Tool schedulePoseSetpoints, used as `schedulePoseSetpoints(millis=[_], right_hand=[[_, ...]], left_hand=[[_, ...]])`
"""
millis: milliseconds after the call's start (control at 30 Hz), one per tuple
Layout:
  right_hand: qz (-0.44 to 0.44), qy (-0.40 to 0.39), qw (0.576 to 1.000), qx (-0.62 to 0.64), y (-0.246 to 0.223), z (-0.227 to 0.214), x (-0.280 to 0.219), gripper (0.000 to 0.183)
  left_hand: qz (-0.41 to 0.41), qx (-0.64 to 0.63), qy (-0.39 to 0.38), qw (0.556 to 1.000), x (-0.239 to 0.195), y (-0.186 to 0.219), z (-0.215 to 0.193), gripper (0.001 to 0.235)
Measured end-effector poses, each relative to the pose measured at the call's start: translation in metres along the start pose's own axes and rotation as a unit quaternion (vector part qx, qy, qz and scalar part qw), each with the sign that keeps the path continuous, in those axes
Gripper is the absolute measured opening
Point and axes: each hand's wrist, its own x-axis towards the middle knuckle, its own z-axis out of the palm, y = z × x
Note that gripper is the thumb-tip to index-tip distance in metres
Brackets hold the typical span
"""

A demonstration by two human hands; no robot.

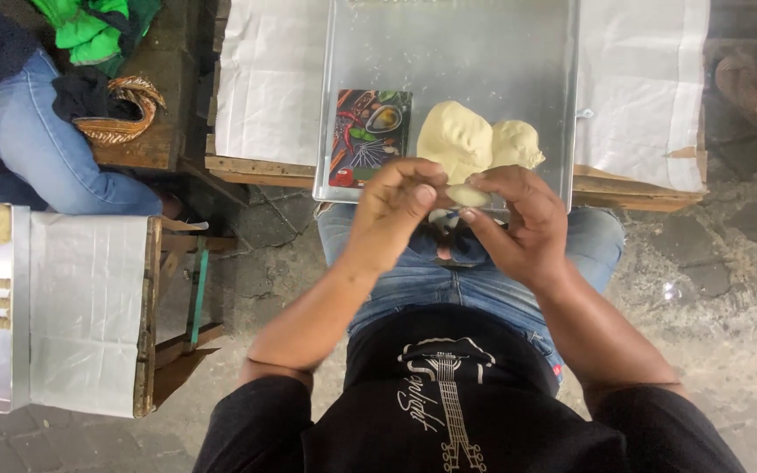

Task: The person repeatedly pinches small pieces of dough from a larger mass, rolls them into elongated shapes between the palms, and places them in a row on a metal tray. The process is repeated multiple times throughout the clip.

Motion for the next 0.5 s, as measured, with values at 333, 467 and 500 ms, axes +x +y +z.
schedulePoseSetpoints(millis=[333, 467, 500], right_hand=[[-0.086, 0.026, 0.993, -0.080, 0.022, 0.014, -0.001, 0.038], [-0.062, 0.021, 0.997, -0.041, 0.025, 0.015, -0.002, 0.033], [-0.070, 0.024, 0.997, -0.027, 0.026, 0.017, -0.001, 0.028]], left_hand=[[-0.004, -0.116, 0.112, 0.987, -0.006, -0.025, 0.026, 0.032], [0.002, -0.139, 0.117, 0.983, -0.004, -0.030, 0.020, 0.032], [0.004, -0.145, 0.113, 0.983, -0.003, -0.032, 0.019, 0.032]])
